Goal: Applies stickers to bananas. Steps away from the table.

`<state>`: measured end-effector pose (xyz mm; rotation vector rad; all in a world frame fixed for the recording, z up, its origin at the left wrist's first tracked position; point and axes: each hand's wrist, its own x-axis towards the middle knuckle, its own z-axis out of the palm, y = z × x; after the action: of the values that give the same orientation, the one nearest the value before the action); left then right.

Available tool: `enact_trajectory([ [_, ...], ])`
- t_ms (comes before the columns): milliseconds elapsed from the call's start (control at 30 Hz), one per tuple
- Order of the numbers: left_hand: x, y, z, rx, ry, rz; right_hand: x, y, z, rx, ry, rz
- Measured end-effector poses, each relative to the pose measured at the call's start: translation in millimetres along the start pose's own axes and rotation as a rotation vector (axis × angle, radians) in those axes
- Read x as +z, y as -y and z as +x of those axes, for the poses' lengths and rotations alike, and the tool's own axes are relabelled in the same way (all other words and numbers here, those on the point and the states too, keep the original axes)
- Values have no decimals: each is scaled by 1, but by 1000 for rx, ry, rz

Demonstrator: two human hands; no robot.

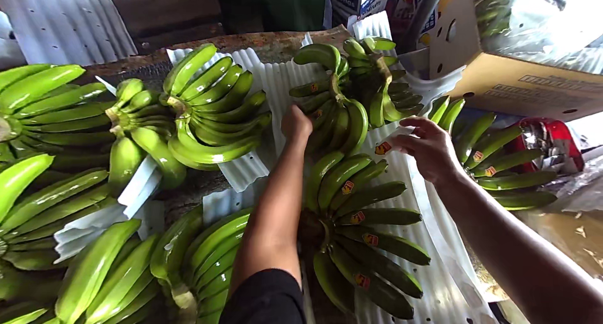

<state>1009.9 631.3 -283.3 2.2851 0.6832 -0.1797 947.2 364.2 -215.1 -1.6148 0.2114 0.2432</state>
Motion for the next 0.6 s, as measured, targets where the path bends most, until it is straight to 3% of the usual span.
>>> enact_trajectory([
  [67,-5,-14,-34,361,-18,-105,0,2,1,46,0,53],
  [167,6,-30,-91,908,131,-252,3,-1,-1,84,29,72],
  [267,20,-38,-118,1257,93,31,4,-1,-8,129,59,91],
  [467,23,-27,-132,1566,-149,176,3,2,-24,423,32,365],
  [533,30,-18,-136,1571,-193,108,2,-1,-29,480,23,421],
  [600,36,-10,-139,1475,-126,-1,-1,-8,-32,476,5,439],
])
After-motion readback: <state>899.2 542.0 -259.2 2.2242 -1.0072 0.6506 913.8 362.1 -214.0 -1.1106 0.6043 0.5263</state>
